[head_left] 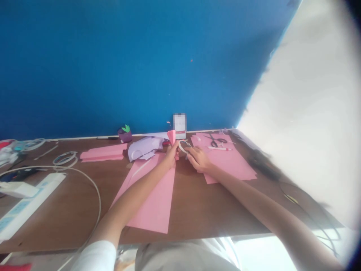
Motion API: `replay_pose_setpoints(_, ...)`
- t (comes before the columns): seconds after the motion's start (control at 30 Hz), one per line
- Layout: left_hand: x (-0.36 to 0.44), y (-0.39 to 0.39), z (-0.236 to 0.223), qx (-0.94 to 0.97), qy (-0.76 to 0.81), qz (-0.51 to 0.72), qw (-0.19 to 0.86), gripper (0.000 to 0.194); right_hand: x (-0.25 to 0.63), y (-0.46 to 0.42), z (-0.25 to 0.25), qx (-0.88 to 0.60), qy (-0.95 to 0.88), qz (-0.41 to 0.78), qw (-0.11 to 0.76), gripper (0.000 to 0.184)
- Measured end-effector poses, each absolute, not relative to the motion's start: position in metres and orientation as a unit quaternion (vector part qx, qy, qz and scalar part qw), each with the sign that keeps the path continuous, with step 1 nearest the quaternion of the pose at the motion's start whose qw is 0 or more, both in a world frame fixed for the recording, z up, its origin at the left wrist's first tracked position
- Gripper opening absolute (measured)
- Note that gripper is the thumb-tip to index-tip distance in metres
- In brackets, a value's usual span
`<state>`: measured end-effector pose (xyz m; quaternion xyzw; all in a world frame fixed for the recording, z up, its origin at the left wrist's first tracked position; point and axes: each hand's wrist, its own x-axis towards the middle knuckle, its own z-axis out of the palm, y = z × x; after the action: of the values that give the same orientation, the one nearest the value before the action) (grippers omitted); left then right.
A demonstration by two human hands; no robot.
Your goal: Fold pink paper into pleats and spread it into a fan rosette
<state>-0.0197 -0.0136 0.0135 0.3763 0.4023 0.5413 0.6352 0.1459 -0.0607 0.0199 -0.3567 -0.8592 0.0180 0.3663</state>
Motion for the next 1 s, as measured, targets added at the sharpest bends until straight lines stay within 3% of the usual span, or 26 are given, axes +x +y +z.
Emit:
replay_pose_setpoints(0.33,-0.023,-0.005,0.006,0.345,0.343,0.569,0.663,0.039,0.146,-0.058,0.017,-0.298,-0.896,0.033,0.329,0.066)
replay_pose_setpoints(0.5,-0.024,-0.005,0.011,0.354,0.326,0.565,0.67,0.039,0.142,-0.051,0.008,-0.362,-0.855,0.009,0.372,0.042)
replay_pose_setpoints(0.67,-0.025,-0.007,0.017,0.371,0.308,0.524,0.702,0.049,0.145,-0.042,0.024,-0.433,-0.722,0.058,0.536,0.034)
replay_pose_setpoints(0.77,-0.025,-0.006,0.016,0.372,0.323,0.527,0.693,0.052,0.15,-0.04,0.048,-0.438,-0.67,0.108,0.589,0.032)
replay_pose_setpoints(1.0,-0.026,-0.007,0.025,0.456,0.375,0.521,0.617,0.041,0.164,-0.047,0.094,-0.428,-0.643,0.232,0.591,0.033)
